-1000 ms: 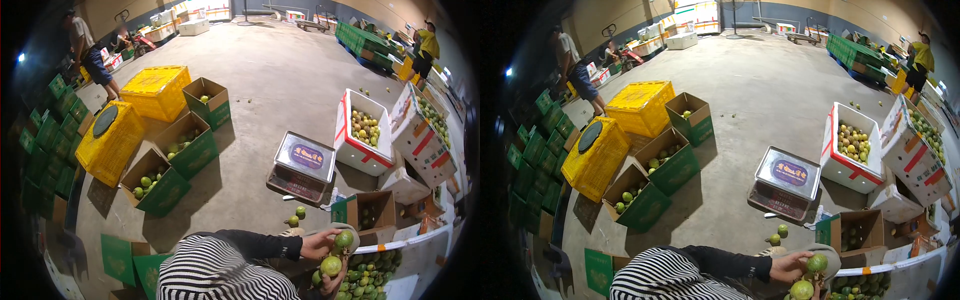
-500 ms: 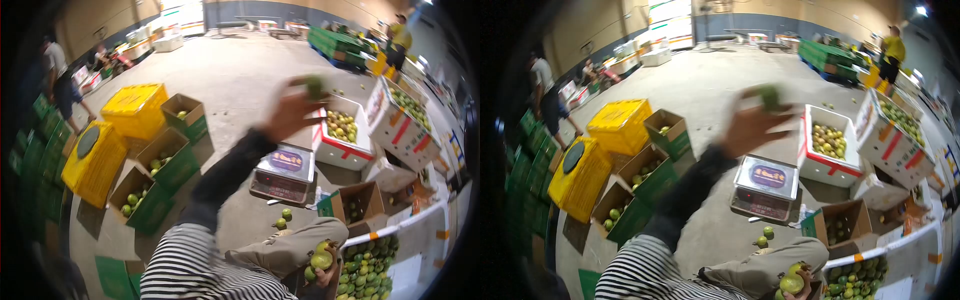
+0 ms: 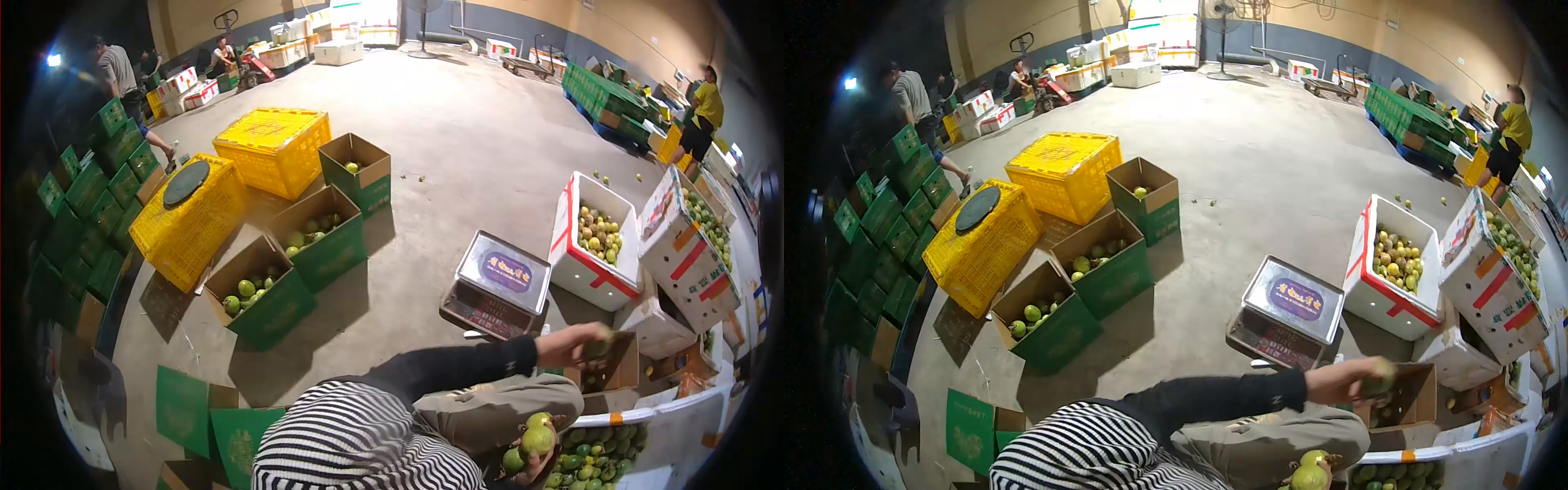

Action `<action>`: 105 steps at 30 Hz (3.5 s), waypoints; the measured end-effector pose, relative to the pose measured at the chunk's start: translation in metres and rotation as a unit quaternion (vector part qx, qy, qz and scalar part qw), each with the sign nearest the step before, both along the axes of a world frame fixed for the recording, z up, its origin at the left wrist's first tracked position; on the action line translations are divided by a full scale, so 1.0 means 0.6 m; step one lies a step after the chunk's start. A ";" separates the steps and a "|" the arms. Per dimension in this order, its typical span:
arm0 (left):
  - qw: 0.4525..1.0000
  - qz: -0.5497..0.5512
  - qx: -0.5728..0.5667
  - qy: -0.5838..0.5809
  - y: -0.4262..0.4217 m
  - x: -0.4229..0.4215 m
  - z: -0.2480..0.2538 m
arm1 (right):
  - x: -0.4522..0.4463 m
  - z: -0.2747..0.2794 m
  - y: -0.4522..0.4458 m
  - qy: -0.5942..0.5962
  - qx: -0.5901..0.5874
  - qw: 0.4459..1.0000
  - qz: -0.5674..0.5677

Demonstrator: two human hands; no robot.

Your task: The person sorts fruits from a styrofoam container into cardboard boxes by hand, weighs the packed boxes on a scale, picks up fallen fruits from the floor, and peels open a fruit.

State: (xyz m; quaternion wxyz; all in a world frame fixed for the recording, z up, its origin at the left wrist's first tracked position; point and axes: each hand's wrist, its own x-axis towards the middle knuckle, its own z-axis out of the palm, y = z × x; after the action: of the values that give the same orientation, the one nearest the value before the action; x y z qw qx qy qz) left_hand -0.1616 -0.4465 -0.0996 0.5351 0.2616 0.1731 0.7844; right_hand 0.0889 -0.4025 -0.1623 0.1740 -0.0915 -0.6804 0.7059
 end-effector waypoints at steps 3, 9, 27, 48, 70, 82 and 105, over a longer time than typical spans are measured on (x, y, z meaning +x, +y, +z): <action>0.990 0.068 -0.121 0.016 -0.059 0.013 -0.070 | 0.001 0.005 0.005 -0.007 0.002 1.000 0.020; 0.974 0.129 -0.182 0.024 -0.099 0.006 -0.094 | -0.023 0.025 -0.021 -0.031 0.001 0.994 0.106; 0.955 0.232 -0.172 0.072 -0.106 0.000 -0.082 | -0.044 0.004 -0.040 -0.012 -0.097 0.991 0.095; 0.686 0.474 -0.105 0.541 0.056 -0.134 0.088 | -0.025 -0.008 -0.013 0.055 -0.159 0.979 -0.113; 0.727 0.221 -0.083 0.645 0.017 0.096 -0.100 | -0.007 -0.015 0.037 0.117 -0.250 0.946 -0.168; 0.508 -0.053 0.117 0.852 0.159 0.020 -0.147 | -0.061 0.028 0.348 0.263 -0.506 0.821 -0.038; 0.705 0.179 -0.409 0.551 -0.095 0.053 0.168 | -0.434 0.212 0.239 -0.507 -0.220 0.828 0.097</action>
State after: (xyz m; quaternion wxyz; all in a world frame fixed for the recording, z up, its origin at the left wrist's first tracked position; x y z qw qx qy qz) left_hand -0.1296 -0.5033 0.0013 0.2485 0.3670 0.7844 0.4339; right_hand -0.1714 -0.2592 -0.0348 -0.2895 -0.4057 -0.5050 0.7047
